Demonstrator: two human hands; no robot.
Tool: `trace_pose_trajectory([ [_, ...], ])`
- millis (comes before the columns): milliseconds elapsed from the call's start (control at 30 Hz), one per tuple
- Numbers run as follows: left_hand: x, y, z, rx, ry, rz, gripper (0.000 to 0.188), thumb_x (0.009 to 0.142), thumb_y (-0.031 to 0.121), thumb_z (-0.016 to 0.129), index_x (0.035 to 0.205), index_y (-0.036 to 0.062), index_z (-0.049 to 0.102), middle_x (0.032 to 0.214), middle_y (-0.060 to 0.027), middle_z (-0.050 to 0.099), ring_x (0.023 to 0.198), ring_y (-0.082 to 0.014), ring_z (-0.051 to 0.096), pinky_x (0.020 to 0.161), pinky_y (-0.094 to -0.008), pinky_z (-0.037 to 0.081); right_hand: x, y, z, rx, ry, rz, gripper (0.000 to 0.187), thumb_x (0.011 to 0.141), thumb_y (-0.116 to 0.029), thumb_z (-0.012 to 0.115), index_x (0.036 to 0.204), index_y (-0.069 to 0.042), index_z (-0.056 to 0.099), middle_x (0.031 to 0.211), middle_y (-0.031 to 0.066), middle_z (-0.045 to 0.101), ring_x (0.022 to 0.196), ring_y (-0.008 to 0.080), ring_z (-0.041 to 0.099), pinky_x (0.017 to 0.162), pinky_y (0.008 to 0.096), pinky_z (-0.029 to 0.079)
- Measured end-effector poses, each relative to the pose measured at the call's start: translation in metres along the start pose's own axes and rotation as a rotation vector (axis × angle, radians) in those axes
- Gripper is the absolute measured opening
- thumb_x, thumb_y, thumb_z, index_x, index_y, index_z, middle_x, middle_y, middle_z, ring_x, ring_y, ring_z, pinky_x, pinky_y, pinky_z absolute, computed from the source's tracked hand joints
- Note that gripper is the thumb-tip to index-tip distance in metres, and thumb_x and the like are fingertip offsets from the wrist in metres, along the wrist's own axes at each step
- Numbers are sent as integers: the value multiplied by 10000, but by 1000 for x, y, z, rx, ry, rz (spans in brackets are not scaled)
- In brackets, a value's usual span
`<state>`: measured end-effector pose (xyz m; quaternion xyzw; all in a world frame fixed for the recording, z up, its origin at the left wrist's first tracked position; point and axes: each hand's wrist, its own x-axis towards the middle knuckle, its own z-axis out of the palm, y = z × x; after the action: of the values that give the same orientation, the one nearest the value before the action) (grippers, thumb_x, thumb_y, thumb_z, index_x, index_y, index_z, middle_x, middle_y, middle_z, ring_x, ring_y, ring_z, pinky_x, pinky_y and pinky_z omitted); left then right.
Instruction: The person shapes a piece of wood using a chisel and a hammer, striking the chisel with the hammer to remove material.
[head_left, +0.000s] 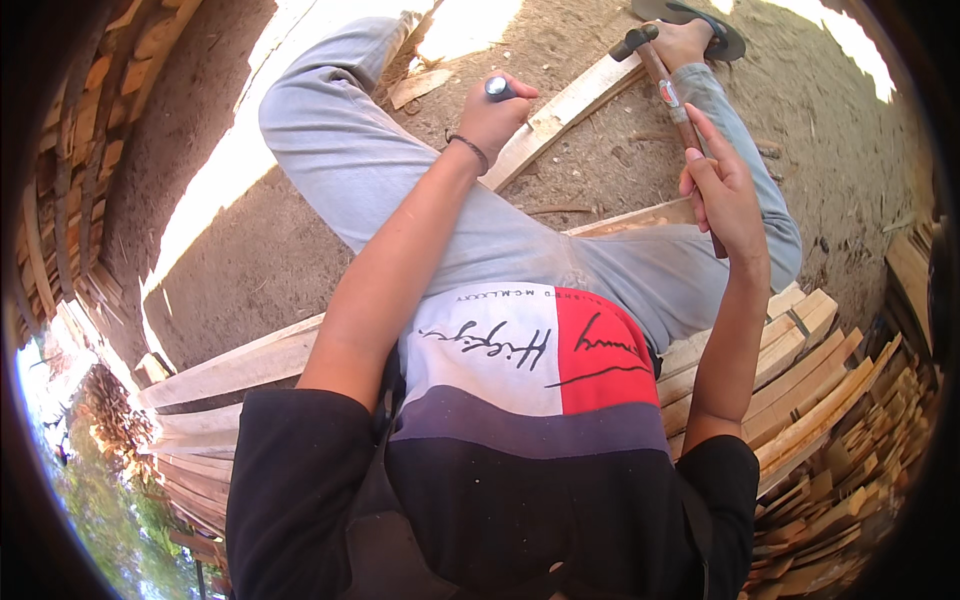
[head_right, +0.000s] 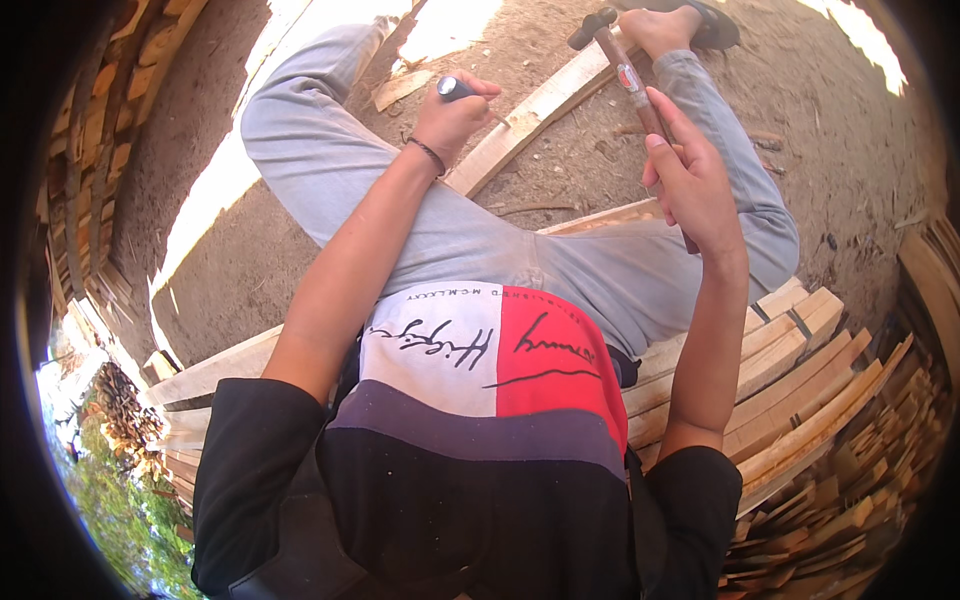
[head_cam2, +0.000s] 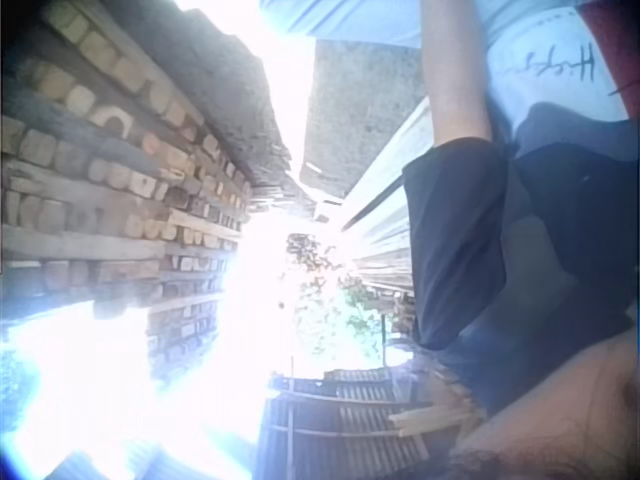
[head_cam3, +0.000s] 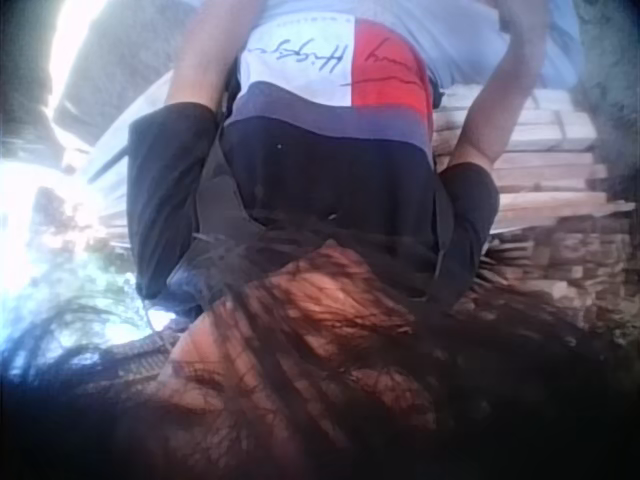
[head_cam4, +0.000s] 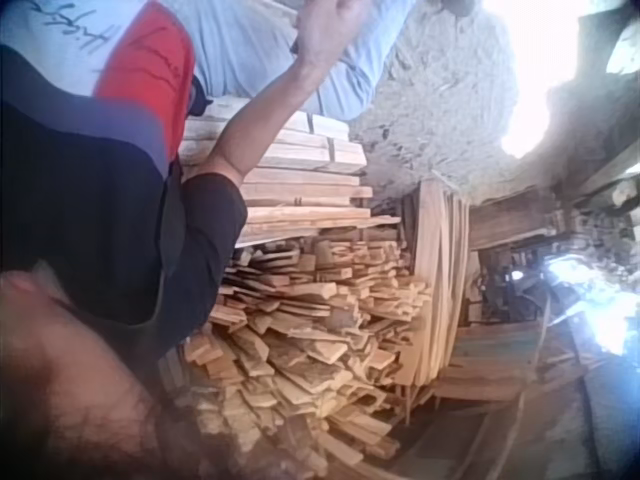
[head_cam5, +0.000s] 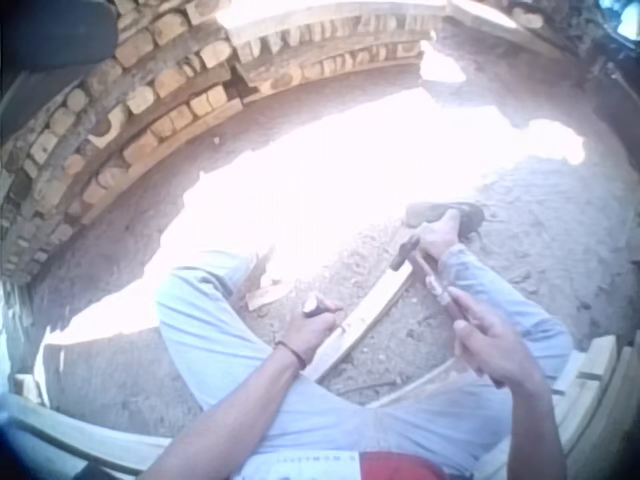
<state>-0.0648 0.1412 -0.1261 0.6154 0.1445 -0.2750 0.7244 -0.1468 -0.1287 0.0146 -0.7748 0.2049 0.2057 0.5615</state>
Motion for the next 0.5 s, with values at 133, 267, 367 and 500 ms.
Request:
trace_pose_trajectory([
  [133,2,-2,1,19,9,-5,178,836,-43,579,975,68,577,1191,-142,648,1100,-220,630,928,-382,589,4,-3,2,7,-6,-10,524,1053,-183,518,1571,-171,439,707,-22,545,462,19,387,407,217,340],
  [267,3,-5,1,19,16,10,179,839,-44,580,978,68,585,1185,-131,654,1083,-211,635,923,-376,587,6,-7,5,1,0,-3,528,1052,-184,520,1573,-179,436,704,-22,547,464,20,386,409,217,336],
  [367,4,-8,1,71,-10,51,181,835,-44,583,975,70,590,1173,-128,661,1055,-201,641,906,-362,587,8,-8,6,-17,9,-8,530,1052,-190,524,1574,-183,436,703,-22,549,466,20,387,410,217,338],
  [500,6,-10,2,37,-13,66,182,831,-39,589,975,72,598,1158,-124,668,1022,-185,643,881,-345,587,10,-10,7,7,15,-4,527,1051,-196,533,1570,-184,443,711,-24,552,470,18,390,411,217,340],
])
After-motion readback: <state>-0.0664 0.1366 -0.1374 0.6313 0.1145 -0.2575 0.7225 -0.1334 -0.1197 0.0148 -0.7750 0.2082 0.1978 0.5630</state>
